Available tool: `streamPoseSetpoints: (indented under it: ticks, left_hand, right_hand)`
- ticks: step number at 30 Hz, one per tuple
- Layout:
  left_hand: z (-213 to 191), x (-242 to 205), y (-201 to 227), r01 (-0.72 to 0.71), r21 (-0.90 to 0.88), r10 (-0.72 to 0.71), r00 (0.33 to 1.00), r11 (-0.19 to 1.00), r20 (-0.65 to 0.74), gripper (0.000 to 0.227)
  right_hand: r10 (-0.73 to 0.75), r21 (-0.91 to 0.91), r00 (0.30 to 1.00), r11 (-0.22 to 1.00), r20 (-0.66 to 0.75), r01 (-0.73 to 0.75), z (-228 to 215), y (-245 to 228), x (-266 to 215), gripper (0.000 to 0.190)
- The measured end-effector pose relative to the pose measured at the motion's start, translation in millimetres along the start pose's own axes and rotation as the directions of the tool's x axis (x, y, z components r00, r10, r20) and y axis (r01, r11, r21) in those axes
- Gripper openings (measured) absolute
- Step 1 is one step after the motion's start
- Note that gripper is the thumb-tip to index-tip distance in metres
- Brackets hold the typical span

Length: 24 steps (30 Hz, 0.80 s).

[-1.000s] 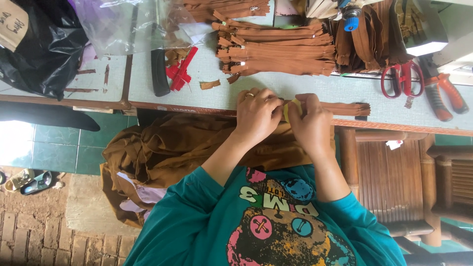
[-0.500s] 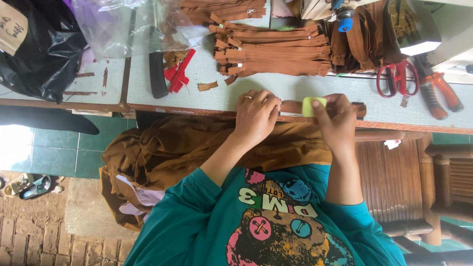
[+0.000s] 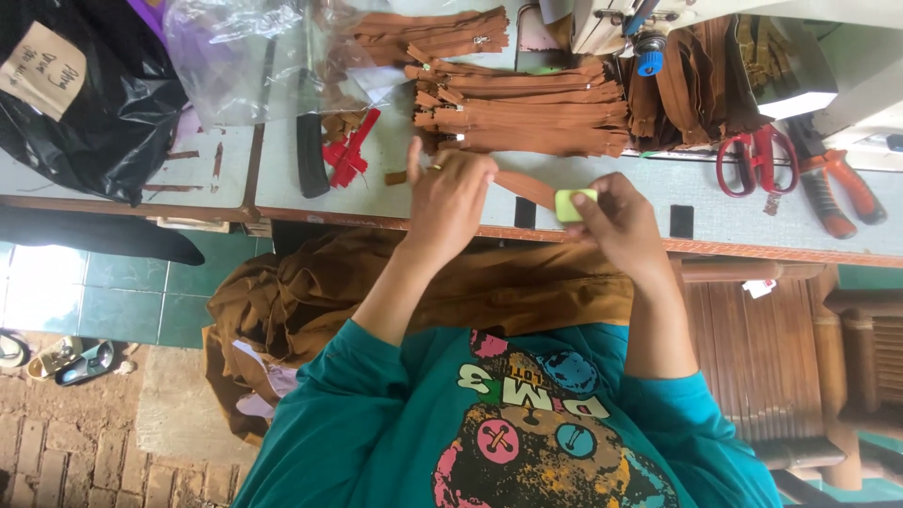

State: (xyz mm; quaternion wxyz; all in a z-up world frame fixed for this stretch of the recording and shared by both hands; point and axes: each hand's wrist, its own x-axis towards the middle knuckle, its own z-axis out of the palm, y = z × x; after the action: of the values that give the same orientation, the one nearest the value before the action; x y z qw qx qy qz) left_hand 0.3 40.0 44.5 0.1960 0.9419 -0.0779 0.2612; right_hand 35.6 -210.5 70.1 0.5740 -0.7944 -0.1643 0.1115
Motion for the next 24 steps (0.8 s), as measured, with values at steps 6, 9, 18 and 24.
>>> streamPoseSetpoints:
  ticks: [6,9,18,24]
  left_hand:
    - [-5.8,26.4,-24.3,0.008,0.09,0.007,0.987,0.996,-0.161,0.013]
    - [1.8,40.8,-35.6,-0.015,0.116,0.039,0.978,0.993,-0.207,0.017]
    - [-5.3,80.4,-41.5,0.022,0.138,-0.002,0.989,0.99,-0.145,0.015]
    - [39.1,159.6,-79.3,0.042,0.201,-0.066,0.992,0.979,0.111,0.031]
  right_hand:
    - [-0.276,-0.084,0.952,0.96,-0.13,0.267,4.7,-4.6,46.4,0.015]
    - [-0.387,-0.141,0.9,0.921,-0.2,0.364,10.8,-0.9,60.0,0.013]
    - [-0.435,-0.138,0.794,0.898,-0.424,0.417,12.6,26.1,23.6,0.017]
    - [-0.245,-0.036,0.768,0.96,-0.592,0.279,17.5,43.6,19.1,0.033]
